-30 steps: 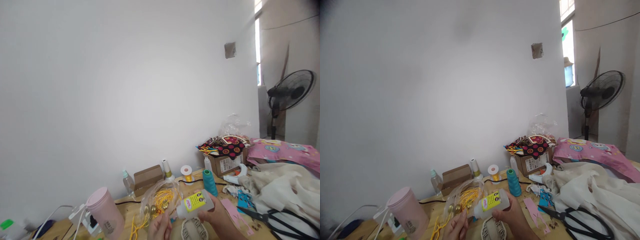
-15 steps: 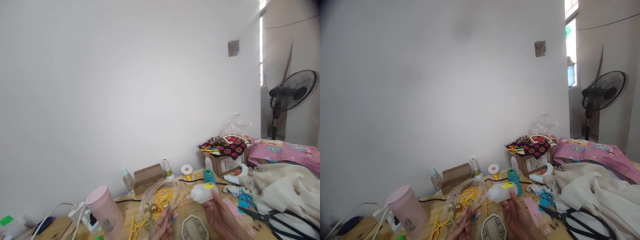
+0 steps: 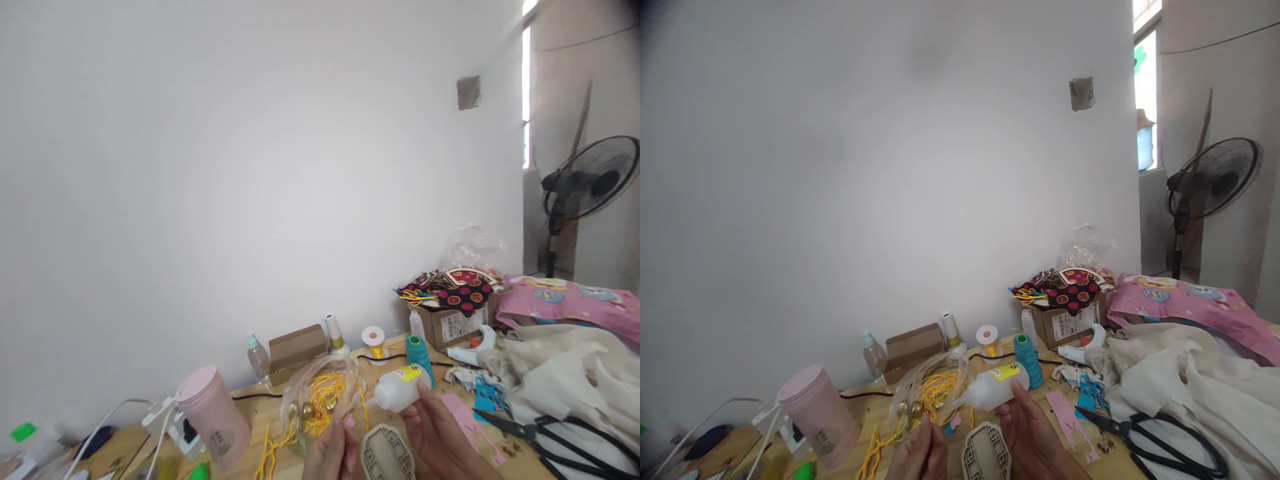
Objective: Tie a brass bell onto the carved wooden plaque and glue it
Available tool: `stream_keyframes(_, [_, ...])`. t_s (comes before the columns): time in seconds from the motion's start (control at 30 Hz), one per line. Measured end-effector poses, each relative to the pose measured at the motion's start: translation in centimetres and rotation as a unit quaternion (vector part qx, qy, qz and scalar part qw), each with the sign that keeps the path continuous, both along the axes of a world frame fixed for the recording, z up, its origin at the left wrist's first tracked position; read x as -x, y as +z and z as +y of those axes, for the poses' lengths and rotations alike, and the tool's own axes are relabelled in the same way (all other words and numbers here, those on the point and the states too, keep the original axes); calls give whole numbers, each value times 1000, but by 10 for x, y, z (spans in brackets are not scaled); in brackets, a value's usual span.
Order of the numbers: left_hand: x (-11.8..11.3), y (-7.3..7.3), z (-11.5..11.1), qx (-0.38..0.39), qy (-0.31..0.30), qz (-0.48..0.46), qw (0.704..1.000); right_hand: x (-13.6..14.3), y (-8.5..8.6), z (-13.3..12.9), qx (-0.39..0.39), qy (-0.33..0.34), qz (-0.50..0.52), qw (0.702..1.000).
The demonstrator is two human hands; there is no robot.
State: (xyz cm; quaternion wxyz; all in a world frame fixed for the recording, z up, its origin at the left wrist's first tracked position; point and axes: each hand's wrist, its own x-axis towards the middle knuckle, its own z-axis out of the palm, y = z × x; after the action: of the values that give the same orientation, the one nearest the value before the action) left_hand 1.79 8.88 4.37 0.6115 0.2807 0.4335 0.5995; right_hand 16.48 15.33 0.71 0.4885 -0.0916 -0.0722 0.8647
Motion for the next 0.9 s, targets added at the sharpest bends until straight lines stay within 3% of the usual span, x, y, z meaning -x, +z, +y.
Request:
stream_keyframes(0.17, [-19,16,2,19,-27,-6,999,2,2,-5,-15,-23,-61,998])
stream_keyframes(0.43, [-19,16,5,-8,40,-33,999,6,2,-7,-23,-74,-78,994])
stream_keyframes(0.67, [-30,13,7,-55,83,-46,994,13,-3,-9,8,-8,-11,1000])
stream_keyframes(0.9, [-27,1,5,-51,107,55,991,16,-10,-7,6,6,21,1000])
